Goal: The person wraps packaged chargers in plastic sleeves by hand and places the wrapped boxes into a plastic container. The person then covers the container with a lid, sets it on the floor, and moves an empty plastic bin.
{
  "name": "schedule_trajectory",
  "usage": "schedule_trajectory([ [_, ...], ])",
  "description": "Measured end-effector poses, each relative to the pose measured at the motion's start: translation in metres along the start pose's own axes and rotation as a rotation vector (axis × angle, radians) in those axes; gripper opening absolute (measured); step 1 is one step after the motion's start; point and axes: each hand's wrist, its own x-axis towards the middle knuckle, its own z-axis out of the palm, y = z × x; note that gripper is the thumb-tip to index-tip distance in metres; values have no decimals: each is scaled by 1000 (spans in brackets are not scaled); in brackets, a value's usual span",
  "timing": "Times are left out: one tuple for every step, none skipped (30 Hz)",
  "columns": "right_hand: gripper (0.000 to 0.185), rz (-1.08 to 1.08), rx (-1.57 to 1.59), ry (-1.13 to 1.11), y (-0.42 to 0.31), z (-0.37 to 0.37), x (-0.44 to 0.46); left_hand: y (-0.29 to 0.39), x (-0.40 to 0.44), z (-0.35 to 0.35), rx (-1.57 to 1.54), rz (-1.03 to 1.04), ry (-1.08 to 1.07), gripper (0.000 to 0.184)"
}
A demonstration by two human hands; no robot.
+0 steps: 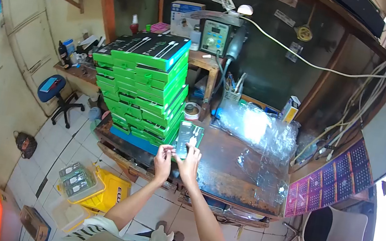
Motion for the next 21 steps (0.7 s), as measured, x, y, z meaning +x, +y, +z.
schedule_trajectory([
  [60,-32,-28,-40,0,-3,-1,0,1,-1,41,-32,-12,10],
  [57,-15,-59,-1,-2,-2,-2,1,1,0,29,-43,-17,10],
  [57,-23,-72,7,-5,-5,-2,3,2,1,18,-55,-24,11],
  [57,-4,-75,-11,-8,-8,-3,0,3,2,25,-17,-24,11],
  [57,17,-79,-31,-11,-11,-5,-1,3,3,-15,-32,-39,11],
  [56,15,-89,-20,-13,-15,-7,6,3,2,19,-33,-61,11],
  [56,33,-101,-9,-12,-19,-7,13,3,2,53,-36,-82,11],
  [53,38,-73,4,-11,-24,-7,20,2,2,64,2,-90,12],
  [50,38,-42,17,-9,-28,-7,24,3,4,74,43,-94,12],
  [44,67,7,83,-1,-29,-7,25,2,8,55,55,-99,13],
  [42,184,150,89,4,-35,-8,20,2,12,40,73,-149,16],
  [40,233,198,114,1,-45,-11,24,2,17,44,129,-188,18],
  [39,279,245,141,0,-58,-13,29,2,26,43,188,-229,20],
  [39,314,311,154,11,-65,-18,34,-2,33,11,146,-286,27],
  [34,320,334,183,15,-74,-24,33,-3,39,105,255,-307,31],
  [31,380,469,214,24,-81,-29,32,-6,46,101,269,-338,32],
  [27,437,605,243,32,-89,-33,31,-10,53,98,283,-366,34],
  [23,473,640,246,31,-101,-36,28,-13,58,97,270,-417,37],
  [23,471,632,255,44,-106,-39,21,-15,64,167,357,-445,37],
  [24,497,616,261,67,-107,-43,15,-19,70,161,350,-483,38],
  [25,524,600,267,87,-108,-47,10,-25,76,155,342,-522,39],
])
